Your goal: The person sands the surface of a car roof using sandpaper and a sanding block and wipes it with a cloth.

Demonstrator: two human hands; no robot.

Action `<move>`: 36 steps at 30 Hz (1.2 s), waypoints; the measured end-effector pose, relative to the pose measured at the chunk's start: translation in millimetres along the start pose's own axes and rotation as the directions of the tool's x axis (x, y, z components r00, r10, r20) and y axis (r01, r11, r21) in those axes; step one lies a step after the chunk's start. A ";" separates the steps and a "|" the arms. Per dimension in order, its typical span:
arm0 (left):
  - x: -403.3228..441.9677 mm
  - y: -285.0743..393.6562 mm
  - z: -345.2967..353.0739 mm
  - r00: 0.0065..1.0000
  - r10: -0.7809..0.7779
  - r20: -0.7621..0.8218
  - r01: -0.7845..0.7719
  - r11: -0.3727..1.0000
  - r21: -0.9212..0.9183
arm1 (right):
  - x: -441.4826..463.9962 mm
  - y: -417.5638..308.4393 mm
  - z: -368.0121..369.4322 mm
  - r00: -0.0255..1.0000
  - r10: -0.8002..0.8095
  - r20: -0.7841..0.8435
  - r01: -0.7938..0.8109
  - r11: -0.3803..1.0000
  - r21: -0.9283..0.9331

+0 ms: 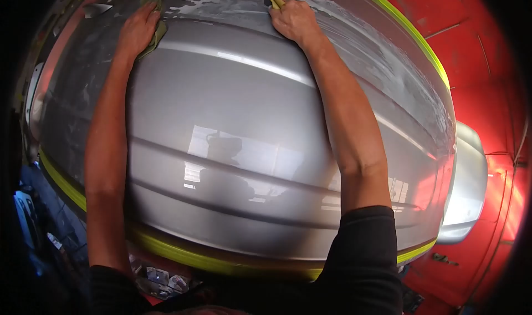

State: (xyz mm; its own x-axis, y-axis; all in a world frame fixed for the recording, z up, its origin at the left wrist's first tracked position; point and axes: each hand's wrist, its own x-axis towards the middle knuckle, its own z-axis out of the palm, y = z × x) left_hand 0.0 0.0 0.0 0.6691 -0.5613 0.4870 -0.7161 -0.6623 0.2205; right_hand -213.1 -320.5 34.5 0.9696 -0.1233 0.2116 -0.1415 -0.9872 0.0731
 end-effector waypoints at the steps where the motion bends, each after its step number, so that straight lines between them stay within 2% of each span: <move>1: -7.2 -0.2 -4.2 0.999 -0.023 0.026 0.024 0.999 -0.024 | 6.7 -4.8 2.5 0.997 -0.021 0.075 0.022 1.000 -0.004; 2: -7.5 -1.2 -7.9 0.998 -0.047 0.044 0.049 0.998 -0.048 | 13.6 -6.0 2.0 0.989 -0.046 0.142 0.048 0.999 -0.012; 3: 24.4 5.7 -37.0 0.998 0.017 -0.055 -0.017 1.000 0.009 | 15.1 9.0 -23.8 0.996 0.086 -0.007 -0.085 0.991 0.102; 4: 15.1 8.7 -23.0 0.998 0.009 -0.055 -0.009 1.000 -0.015 | -12.8 25.8 -29.2 0.978 0.207 -0.002 -0.203 0.958 0.200; 6: 3.0 6.5 -10.1 0.999 0.000 -0.047 -0.001 1.000 -0.019 | -72.6 69.7 -22.8 0.939 0.336 -0.076 -0.315 0.926 0.210; 8: 3.5 7.9 -11.0 0.998 0.010 -0.061 -0.009 1.000 0.019 | -109.0 127.9 -13.6 0.890 0.450 -0.079 -0.414 0.867 0.279; 11: 6.1 5.9 -2.7 0.999 0.005 -0.037 -0.003 0.999 0.038 | -93.6 98.7 -22.7 0.917 0.388 -0.092 -0.366 0.911 0.190; 12: 6.1 2.5 1.0 0.999 0.009 -0.040 -0.008 1.000 0.030 | -73.4 79.5 -18.0 0.919 0.382 -0.094 -0.353 0.906 0.234; 14: 6.4 -3.5 4.4 0.998 0.030 -0.050 -0.029 0.999 0.020 | -22.1 28.3 -14.1 0.984 0.169 -0.054 -0.151 0.959 0.242; 15: 4.6 -2.9 2.3 0.999 0.033 -0.043 -0.032 0.999 0.018 | 2.3 4.9 -9.2 0.997 0.063 -0.053 -0.058 0.995 0.082; 16: 4.6 -1.2 -2.9 0.998 0.035 -0.049 -0.034 0.999 0.017 | 23.6 -12.3 -1.6 0.988 -0.076 -0.138 0.082 0.996 0.041; 17: 2.3 1.9 -5.9 0.998 0.032 -0.051 -0.032 0.999 0.010 | 36.2 -34.0 -13.9 0.999 -0.039 -0.012 0.040 0.998 0.045; 19: -0.7 4.1 -5.6 0.994 0.038 -0.100 -0.040 0.999 -0.012 | 36.1 -28.1 -11.7 0.989 0.134 0.064 -0.146 0.957 0.251; 22: 1.4 11.6 -4.6 0.992 0.052 -0.111 -0.054 0.998 -0.015 | -33.6 35.3 -17.0 0.945 0.328 0.009 -0.314 0.894 0.320; 23: 0.8 8.6 -6.4 0.993 0.044 -0.108 -0.044 0.999 -0.003 | -62.6 64.2 -17.1 0.946 0.317 -0.071 -0.289 0.921 0.261; 24: 0.0 6.3 -6.6 0.993 0.051 -0.104 -0.049 0.999 0.021 | -87.2 92.8 -17.1 0.914 0.403 -0.047 -0.373 0.881 0.291; 26: 3.0 7.1 -2.1 0.994 0.065 -0.089 -0.059 0.996 0.073 | -115.8 123.5 -13.3 0.878 0.469 -0.097 -0.427 0.859 0.282; 29: 5.7 2.6 4.6 0.998 0.012 -0.057 -0.006 0.995 0.097 | -80.8 89.2 -13.5 0.920 0.378 -0.105 -0.340 0.902 0.266; 30: 2.3 8.7 -0.7 0.997 -0.004 -0.079 0.011 0.997 0.079 | -54.5 75.9 -6.4 0.949 0.299 -0.097 -0.271 0.936 0.226; 32: -4.1 27.9 -15.4 0.993 -0.028 -0.117 0.033 0.999 0.041 | 6.0 28.0 1.6 0.995 0.034 -0.091 -0.028 0.998 0.061; 34: -4.9 31.9 -21.7 0.996 -0.034 -0.079 0.035 0.999 0.020 | 65.3 0.0 18.8 0.977 -0.191 -0.090 0.195 0.980 0.029; 35: -6.2 29.8 -24.2 0.997 -0.040 -0.065 0.041 0.999 0.008 | 73.8 -9.8 18.8 0.980 -0.176 -0.097 0.182 0.981 0.061; 36: -9.0 24.0 -23.7 0.998 0.052 -0.033 -0.047 0.991 0.124 | 75.3 -16.6 18.3 0.984 -0.153 -0.096 0.162 0.982 0.096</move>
State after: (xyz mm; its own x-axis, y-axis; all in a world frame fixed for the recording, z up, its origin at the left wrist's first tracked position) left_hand -27.9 0.9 21.0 0.6241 -0.5781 0.5256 -0.7169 -0.6912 0.0911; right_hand -134.0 -315.3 31.4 0.9562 0.0393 0.2900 0.0373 -0.9992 0.0125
